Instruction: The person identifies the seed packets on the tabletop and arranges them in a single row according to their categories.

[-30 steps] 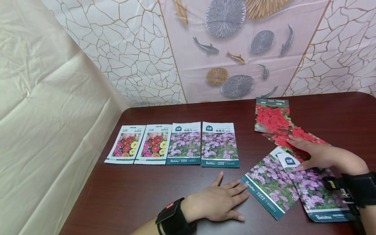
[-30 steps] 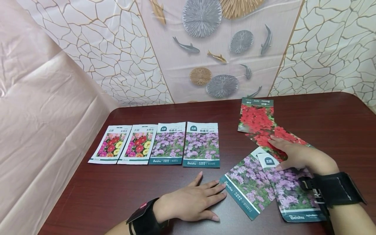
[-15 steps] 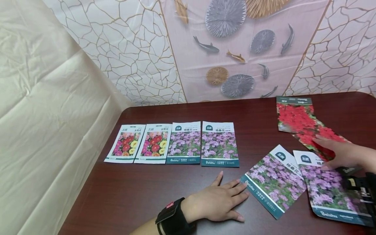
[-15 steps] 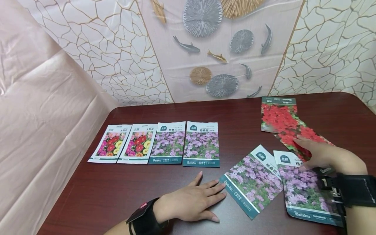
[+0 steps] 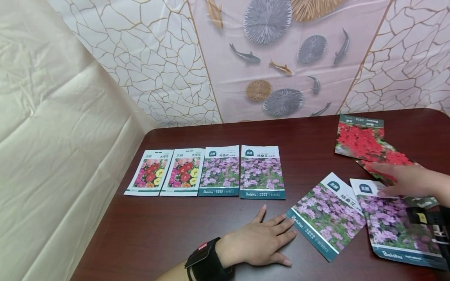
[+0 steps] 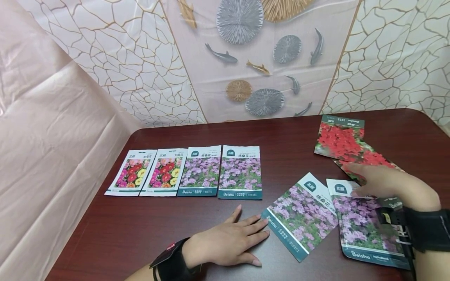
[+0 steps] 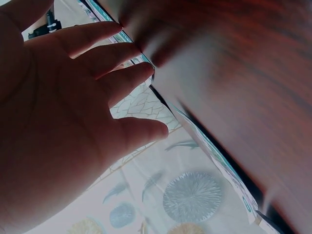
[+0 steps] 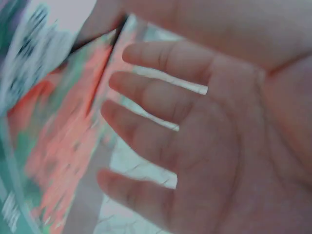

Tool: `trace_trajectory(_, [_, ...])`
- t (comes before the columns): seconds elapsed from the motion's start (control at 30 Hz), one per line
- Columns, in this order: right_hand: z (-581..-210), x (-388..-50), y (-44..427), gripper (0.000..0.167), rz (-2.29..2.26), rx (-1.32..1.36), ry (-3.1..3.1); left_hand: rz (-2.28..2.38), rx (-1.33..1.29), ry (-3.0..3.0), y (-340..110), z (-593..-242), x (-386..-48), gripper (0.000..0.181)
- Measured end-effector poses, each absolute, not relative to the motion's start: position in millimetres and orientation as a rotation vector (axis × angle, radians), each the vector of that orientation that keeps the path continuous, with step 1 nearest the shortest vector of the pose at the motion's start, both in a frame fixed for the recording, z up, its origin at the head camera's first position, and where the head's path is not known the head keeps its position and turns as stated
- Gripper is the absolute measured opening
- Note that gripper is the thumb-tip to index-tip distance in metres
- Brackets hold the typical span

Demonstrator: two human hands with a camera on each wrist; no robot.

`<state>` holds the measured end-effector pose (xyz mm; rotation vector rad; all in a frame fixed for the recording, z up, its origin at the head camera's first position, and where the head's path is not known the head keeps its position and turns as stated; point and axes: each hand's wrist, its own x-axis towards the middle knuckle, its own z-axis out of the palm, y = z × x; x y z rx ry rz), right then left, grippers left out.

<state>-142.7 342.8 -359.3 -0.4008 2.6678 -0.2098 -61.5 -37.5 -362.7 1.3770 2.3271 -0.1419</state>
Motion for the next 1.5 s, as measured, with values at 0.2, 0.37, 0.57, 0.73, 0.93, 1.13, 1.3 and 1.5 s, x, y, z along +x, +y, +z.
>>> trace_trajectory(0.2, [-338,-129,299,0.076,-0.346,-0.584,2.550,-0.152,1.383,2.338,-37,-363,-61,0.066])
trace_trajectory(0.37, [-331,-115,273,0.071,-0.457,-0.618,2.429,-0.142,1.390,2.340,-38,-362,-60,0.066])
trace_trajectory(0.57, [-333,-106,256,0.061,-0.507,-0.722,2.379,-0.144,1.399,2.341,-38,-361,-60,0.066])
trace_trajectory(0.73, [-337,-107,247,0.057,-0.473,-0.734,2.377,-0.158,1.424,2.349,-38,-360,-59,0.065])
trace_trajectory(0.93, [-340,-107,242,0.061,-0.523,-0.761,2.370,-0.152,1.467,2.363,-38,-360,-59,0.065])
trace_trajectory(1.13, [-345,-110,239,0.065,-0.514,-0.724,2.409,-0.135,1.494,2.375,-39,-361,-59,0.064])
trace_trajectory(1.3, [-352,-115,238,0.069,-0.481,-0.801,2.463,-0.103,1.487,2.366,-38,-362,-59,0.065])
trace_trajectory(1.5, [-353,-115,239,0.073,-0.465,-0.794,2.493,-0.047,1.435,2.321,-38,-362,-60,0.065])
